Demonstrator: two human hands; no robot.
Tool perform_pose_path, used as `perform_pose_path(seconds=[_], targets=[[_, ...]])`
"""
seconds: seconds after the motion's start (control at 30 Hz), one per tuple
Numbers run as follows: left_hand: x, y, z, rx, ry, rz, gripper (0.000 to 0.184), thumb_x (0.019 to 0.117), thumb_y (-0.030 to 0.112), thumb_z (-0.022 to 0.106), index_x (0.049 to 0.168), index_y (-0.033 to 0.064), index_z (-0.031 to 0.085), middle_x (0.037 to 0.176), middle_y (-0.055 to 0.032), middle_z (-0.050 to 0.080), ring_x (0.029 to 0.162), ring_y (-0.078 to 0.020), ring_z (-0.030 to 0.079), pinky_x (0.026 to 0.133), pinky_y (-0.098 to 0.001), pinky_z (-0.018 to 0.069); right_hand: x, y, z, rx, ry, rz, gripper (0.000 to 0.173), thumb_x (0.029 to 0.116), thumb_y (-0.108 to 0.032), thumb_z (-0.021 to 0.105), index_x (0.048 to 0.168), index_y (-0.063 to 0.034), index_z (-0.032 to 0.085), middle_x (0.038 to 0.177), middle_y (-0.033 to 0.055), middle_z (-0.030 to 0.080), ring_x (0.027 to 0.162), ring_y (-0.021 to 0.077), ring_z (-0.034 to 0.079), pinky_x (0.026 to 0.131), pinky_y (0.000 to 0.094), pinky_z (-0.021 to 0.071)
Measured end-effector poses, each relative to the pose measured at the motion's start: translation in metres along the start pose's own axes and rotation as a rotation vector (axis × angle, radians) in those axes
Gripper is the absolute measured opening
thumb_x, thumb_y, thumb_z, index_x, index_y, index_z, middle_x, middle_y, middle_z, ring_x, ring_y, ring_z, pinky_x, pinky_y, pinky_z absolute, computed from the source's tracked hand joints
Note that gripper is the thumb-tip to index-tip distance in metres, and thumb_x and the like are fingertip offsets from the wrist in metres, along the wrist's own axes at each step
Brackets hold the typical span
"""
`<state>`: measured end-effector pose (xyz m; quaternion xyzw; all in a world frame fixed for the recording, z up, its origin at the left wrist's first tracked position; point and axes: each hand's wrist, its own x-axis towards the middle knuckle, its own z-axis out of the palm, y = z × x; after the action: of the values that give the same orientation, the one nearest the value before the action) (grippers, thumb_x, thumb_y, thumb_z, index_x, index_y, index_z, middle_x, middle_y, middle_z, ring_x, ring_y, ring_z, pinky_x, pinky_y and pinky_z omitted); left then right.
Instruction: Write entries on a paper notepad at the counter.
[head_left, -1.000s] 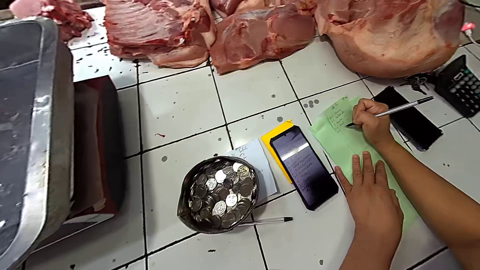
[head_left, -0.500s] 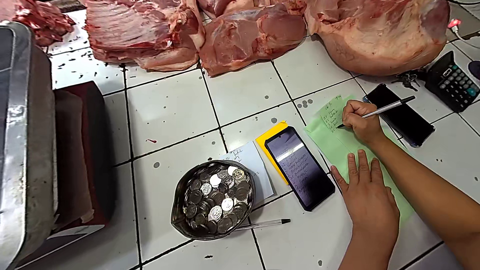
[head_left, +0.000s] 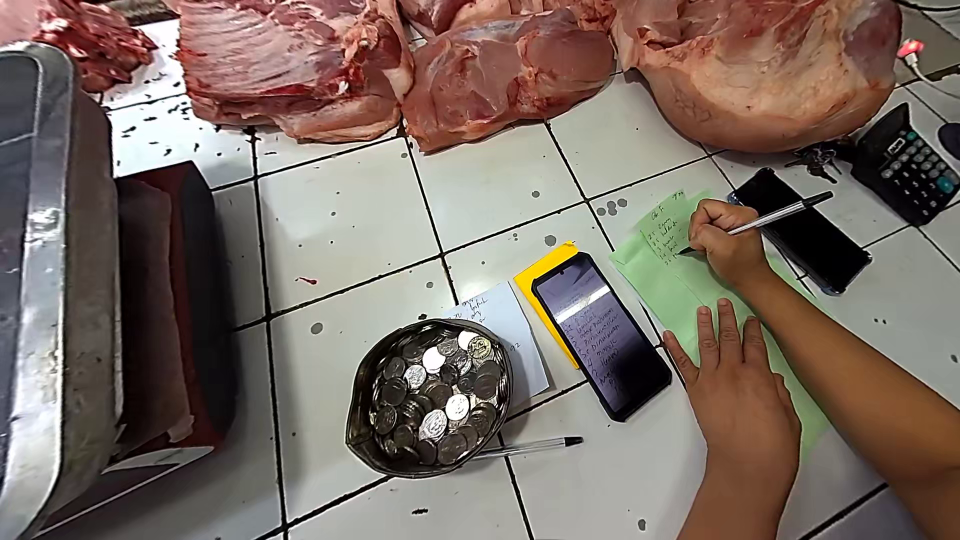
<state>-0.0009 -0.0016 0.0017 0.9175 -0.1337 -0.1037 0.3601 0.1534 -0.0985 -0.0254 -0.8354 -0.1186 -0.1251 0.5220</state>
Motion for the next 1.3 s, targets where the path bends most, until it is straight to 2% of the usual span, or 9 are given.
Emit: perform_pose_path(seconds=[0.13, 0.6, 0.77, 0.93, 1.13, 1.3], targets=[[0.0, 0.0, 0.0, -0.012, -0.018, -0.007, 0.057, 0.0929, 0.024, 0.065, 0.149, 0.0152, 0.055, 0.163, -0.0039, 0.04, 0.154, -0.0315, 0.03, 0.118, -0.0713, 0.0075, 0.001, 0.002, -0.002, 0.104, 0.053, 0.02, 0.022, 0.0791, 0.0, 0.048, 0.066, -0.0182, 0.047, 0.055, -0.0106, 0.049, 0.046, -0.0036, 0.042, 0.045, 0.0128, 0.0332], [0.0, 0.0, 0.001, -0.009, 0.004, -0.003, 0.057, 0.092, 0.023, 0.066, 0.147, 0.0148, 0.057, 0.162, -0.0042, 0.042, 0.153, -0.0319, 0.033, 0.118, -0.0716, 0.0081, -0.001, -0.001, 0.001, 0.033, 0.024, 0.021, 0.022, 0.0787, -0.001, 0.049, 0.064, -0.0165, 0.046, 0.053, -0.0094, 0.045, 0.045, -0.0032, 0.038, 0.044, 0.0134, 0.03], [0.0, 0.0, 0.0, -0.012, -0.006, -0.012, 0.057, 0.0925, 0.023, 0.065, 0.148, 0.015, 0.056, 0.163, -0.0037, 0.041, 0.153, -0.031, 0.031, 0.118, -0.0706, 0.0077, 0.002, 0.003, 0.002, 0.111, 0.067, 0.008, 0.024, 0.0804, 0.0, 0.048, 0.067, -0.0197, 0.046, 0.056, -0.0151, 0.045, 0.049, -0.0072, 0.039, 0.048, 0.0116, 0.0305], [0.0, 0.0, 0.001, -0.002, 0.015, -0.002, 0.056, 0.0912, 0.023, 0.066, 0.146, 0.0151, 0.058, 0.161, -0.0041, 0.043, 0.152, -0.032, 0.034, 0.118, -0.0714, 0.0098, 0.002, 0.002, 0.003, 0.06, 0.059, 0.002, 0.023, 0.0814, -0.001, 0.048, 0.067, -0.0182, 0.046, 0.056, -0.0144, 0.044, 0.049, -0.0069, 0.038, 0.048, 0.012, 0.03], [0.0, 0.0, 0.001, -0.005, -0.001, -0.009, 0.057, 0.0923, 0.024, 0.066, 0.148, 0.0161, 0.056, 0.163, -0.0028, 0.04, 0.153, -0.0308, 0.031, 0.118, -0.0711, 0.0072, 0.003, 0.002, 0.004, 0.074, 0.074, 0.012, 0.025, 0.0808, 0.0, 0.047, 0.066, -0.0185, 0.044, 0.056, -0.0141, 0.043, 0.049, -0.007, 0.038, 0.047, 0.0117, 0.0294], [0.0, 0.0, 0.0, -0.006, 0.007, -0.004, 0.056, 0.0924, 0.023, 0.065, 0.147, 0.0154, 0.057, 0.162, -0.0033, 0.042, 0.153, -0.0316, 0.033, 0.119, -0.0704, 0.0078, 0.009, 0.008, -0.008, 0.12, 0.053, 0.014, 0.026, 0.0807, 0.0, 0.047, 0.066, -0.0206, 0.045, 0.056, -0.0149, 0.045, 0.049, -0.0065, 0.039, 0.048, 0.0124, 0.0301]])
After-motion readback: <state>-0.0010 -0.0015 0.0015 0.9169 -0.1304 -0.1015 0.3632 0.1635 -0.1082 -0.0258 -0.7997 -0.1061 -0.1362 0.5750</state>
